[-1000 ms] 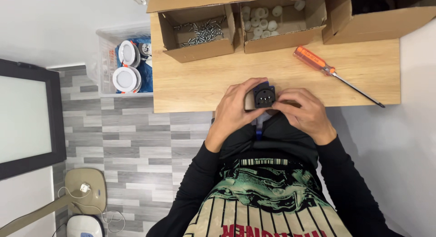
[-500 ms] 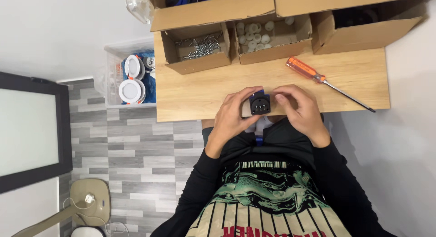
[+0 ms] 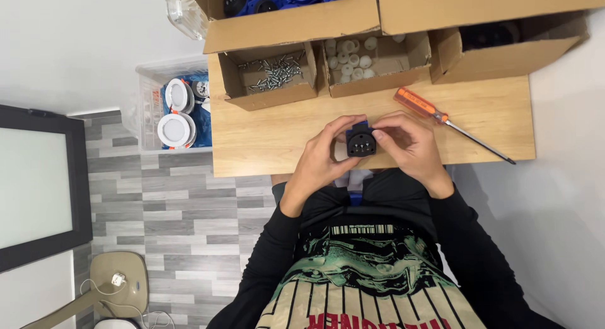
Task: The person assembles electrical components by placing a black internal part into a blue housing, inserting screws from a box, and using a screwdriver to secure them.
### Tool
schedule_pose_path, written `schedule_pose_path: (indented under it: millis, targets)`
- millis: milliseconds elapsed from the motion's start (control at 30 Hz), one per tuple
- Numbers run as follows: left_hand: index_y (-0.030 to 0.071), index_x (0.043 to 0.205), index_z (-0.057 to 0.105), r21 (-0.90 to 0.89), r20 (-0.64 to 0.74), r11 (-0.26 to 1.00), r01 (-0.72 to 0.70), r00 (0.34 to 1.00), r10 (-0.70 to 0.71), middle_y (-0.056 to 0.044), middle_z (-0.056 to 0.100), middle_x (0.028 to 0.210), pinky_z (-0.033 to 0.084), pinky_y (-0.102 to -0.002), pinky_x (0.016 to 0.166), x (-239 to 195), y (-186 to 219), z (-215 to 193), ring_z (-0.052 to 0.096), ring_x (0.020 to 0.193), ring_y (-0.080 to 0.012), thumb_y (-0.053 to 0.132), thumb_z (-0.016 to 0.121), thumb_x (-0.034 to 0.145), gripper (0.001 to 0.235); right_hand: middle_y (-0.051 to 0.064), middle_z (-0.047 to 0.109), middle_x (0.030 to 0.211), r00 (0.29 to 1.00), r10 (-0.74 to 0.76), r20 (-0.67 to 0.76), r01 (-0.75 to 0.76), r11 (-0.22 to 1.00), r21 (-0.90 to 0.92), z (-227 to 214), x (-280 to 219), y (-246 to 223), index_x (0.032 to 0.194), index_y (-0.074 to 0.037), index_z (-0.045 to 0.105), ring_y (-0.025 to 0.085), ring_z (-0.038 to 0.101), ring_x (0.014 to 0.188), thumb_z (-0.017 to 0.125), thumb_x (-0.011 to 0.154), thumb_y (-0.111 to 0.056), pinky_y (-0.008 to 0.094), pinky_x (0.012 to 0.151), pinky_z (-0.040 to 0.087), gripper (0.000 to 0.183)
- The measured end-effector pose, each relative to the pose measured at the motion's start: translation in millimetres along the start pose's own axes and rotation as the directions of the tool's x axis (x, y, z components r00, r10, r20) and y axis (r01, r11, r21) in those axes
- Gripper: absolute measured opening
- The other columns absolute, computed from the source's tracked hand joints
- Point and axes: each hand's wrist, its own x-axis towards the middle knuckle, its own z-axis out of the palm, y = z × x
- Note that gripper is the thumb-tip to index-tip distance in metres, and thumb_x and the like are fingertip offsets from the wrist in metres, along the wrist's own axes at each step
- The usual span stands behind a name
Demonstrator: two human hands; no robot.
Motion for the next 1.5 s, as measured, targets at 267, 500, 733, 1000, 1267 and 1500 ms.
schedule_pose_path:
  millis: [267, 500, 733, 1000, 1267, 1500]
  targets:
    - [0.003, 0.148, 0.058, -0.082, 0.007, 0.997, -0.006, 1.0, 0.007, -0.017, 0.072, 0.143, 0.062, -0.05, 0.096, 21, -9, 0, 0.078, 0.106, -0.0369, 0.008, 0.094, 0.08, 0.077, 0.017, 0.079, 0.095, 0.996, -0.045, -0.08, 0.04, 0.997, -0.06, -2, 17, 5, 0.106, -0.001, 0.083, 0.03, 0.079, 0.089, 0.085, 0.095, -0.001, 0.038, 0.074, 0.062, 0.011]
    - [-0.004, 0.143, 0.06, -0.356, 0.011, 0.927, 0.116, 0.993, -0.12, -0.021, 0.073, 0.128, 0.065, -0.041, 0.088, 15, -30, 10, 0.077, 0.093, -0.0271, 0.009, 0.094, 0.085, 0.069, 0.016, 0.081, 0.092, 0.982, -0.002, -0.19, 0.005, 1.0, 0.013, 0, 8, 21, 0.103, 0.0, 0.084, 0.024, 0.078, 0.083, 0.085, 0.092, 0.0, 0.033, 0.068, 0.063, 0.011]
    - [-0.004, 0.113, 0.072, -0.321, -0.023, 0.937, 0.138, 0.988, -0.153, -0.018, 0.078, 0.094, 0.066, -0.039, 0.078, 19, -30, 7, 0.078, 0.081, -0.0247, 0.0, 0.07, 0.102, 0.012, 0.013, 0.082, 0.095, 0.984, 0.013, -0.175, -0.003, 0.998, 0.056, 0, 13, 5, 0.103, 0.001, 0.084, 0.016, 0.075, 0.077, 0.084, 0.091, 0.003, 0.025, 0.063, 0.063, 0.012]
    - [-0.004, 0.106, 0.061, -0.246, -0.008, 0.958, 0.15, 0.988, -0.156, -0.026, 0.074, 0.1, 0.062, -0.046, 0.072, 16, -28, 5, 0.074, 0.081, -0.0307, 0.001, 0.06, 0.106, 0.005, 0.013, 0.082, 0.101, 0.988, 0.028, -0.152, -0.018, 0.998, 0.068, 5, 14, 1, 0.109, -0.001, 0.085, 0.017, 0.076, 0.086, 0.081, 0.094, 0.002, 0.029, 0.072, 0.065, 0.016]
    - [0.004, 0.1, 0.045, -0.27, -0.035, 0.946, 0.182, 0.979, -0.199, -0.025, 0.069, 0.101, 0.051, -0.042, 0.067, 36, 28, -13, 0.063, 0.083, -0.0275, 0.007, 0.047, 0.11, 0.011, 0.019, 0.079, 0.113, 0.954, -0.284, -0.097, 0.237, 0.911, -0.337, -87, 89, -60, 0.114, 0.001, 0.081, 0.038, 0.077, 0.108, 0.085, 0.096, 0.004, 0.048, 0.096, 0.059, 0.018]
    - [0.01, 0.104, 0.035, -0.353, -0.043, 0.932, 0.08, 0.994, -0.102, -0.032, 0.066, 0.138, 0.05, -0.043, 0.102, 11, -23, 1, 0.067, 0.133, -0.0393, 0.013, 0.04, 0.115, 0.013, 0.03, 0.06, 0.148, 0.996, -0.067, 0.065, 0.092, 0.594, -0.799, -179, 184, -61, 0.15, 0.01, 0.062, 0.047, 0.053, 0.135, 0.08, 0.1, -0.01, 0.057, 0.114, 0.04, 0.057]
